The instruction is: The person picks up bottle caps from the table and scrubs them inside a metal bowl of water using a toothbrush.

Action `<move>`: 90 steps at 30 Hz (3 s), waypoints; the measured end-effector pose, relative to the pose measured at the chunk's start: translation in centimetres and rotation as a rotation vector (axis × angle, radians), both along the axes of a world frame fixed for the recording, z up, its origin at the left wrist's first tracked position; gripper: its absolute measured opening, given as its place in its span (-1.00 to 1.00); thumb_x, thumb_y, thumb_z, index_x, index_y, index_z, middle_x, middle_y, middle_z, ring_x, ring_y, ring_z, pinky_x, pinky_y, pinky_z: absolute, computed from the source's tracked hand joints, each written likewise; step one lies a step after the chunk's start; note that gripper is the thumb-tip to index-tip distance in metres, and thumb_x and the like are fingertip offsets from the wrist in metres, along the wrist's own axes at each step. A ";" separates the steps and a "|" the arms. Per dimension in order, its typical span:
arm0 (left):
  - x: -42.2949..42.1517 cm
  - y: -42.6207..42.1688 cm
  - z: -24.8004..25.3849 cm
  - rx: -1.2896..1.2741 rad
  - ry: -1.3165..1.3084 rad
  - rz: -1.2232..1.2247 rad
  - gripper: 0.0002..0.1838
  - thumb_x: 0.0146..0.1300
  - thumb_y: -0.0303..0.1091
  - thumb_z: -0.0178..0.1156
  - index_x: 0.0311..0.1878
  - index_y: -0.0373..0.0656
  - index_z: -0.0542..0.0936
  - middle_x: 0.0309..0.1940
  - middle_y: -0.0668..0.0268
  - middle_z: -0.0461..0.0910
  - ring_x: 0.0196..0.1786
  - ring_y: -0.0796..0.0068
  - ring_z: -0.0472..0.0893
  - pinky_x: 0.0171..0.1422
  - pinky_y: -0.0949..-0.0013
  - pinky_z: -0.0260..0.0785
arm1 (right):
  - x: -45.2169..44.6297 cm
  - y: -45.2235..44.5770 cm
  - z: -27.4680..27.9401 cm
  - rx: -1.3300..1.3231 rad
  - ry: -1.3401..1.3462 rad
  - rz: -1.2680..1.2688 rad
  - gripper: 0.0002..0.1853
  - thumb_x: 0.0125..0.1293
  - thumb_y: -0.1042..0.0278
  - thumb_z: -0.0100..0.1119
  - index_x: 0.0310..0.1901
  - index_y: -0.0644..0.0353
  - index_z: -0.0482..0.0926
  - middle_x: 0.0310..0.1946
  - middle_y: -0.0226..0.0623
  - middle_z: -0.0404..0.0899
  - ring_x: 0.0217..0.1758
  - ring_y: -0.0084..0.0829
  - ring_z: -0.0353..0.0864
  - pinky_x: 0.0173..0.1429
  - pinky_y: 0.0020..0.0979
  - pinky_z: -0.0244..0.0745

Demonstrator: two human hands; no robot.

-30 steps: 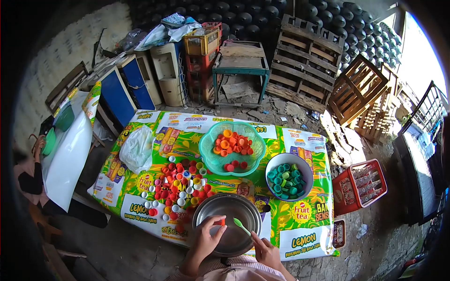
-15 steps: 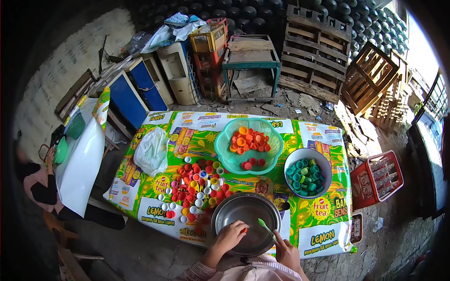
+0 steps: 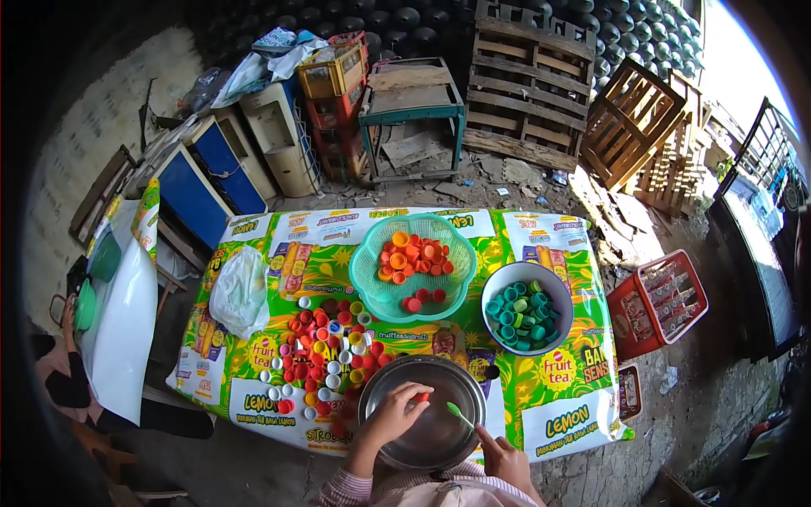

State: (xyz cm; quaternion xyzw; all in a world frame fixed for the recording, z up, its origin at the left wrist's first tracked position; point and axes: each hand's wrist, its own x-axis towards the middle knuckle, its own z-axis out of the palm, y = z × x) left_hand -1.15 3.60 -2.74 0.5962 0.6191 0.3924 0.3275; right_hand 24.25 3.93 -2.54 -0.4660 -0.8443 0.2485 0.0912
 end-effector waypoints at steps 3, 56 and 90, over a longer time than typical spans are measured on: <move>-2.7 4.9 2.1 -0.058 -0.316 0.129 -0.72 0.29 -0.38 0.11 0.05 -0.21 0.48 -0.16 0.28 0.56 -0.26 0.57 0.61 -0.23 0.53 0.46 | 0.0 0.1 0.8 -0.047 0.008 -0.047 -0.51 0.25 0.34 0.05 0.23 -0.20 0.35 -0.56 -0.28 0.47 -0.60 -0.21 0.54 -0.53 -0.22 0.46; -4.1 -13.9 -4.1 0.080 0.312 0.974 -0.64 0.09 -0.46 0.21 0.01 -0.16 0.47 -0.28 0.23 0.47 -0.25 0.35 0.52 -0.23 0.32 0.33 | -2.5 4.0 1.1 -0.014 0.274 0.261 -0.57 0.22 0.56 0.05 0.16 0.13 0.44 -0.54 -0.10 0.50 -0.58 -0.22 0.51 -0.48 -0.28 0.35; 2.4 -2.7 -7.2 -0.051 0.317 0.216 -0.56 0.01 -0.46 0.26 0.04 -0.13 0.50 -0.07 0.20 0.55 -0.03 0.17 0.53 0.09 0.20 0.35 | 0.0 1.8 0.5 0.007 0.306 0.040 -0.56 0.22 0.52 0.09 0.15 0.02 0.45 -0.52 -0.13 0.52 -0.55 -0.16 0.51 -0.47 -0.22 0.38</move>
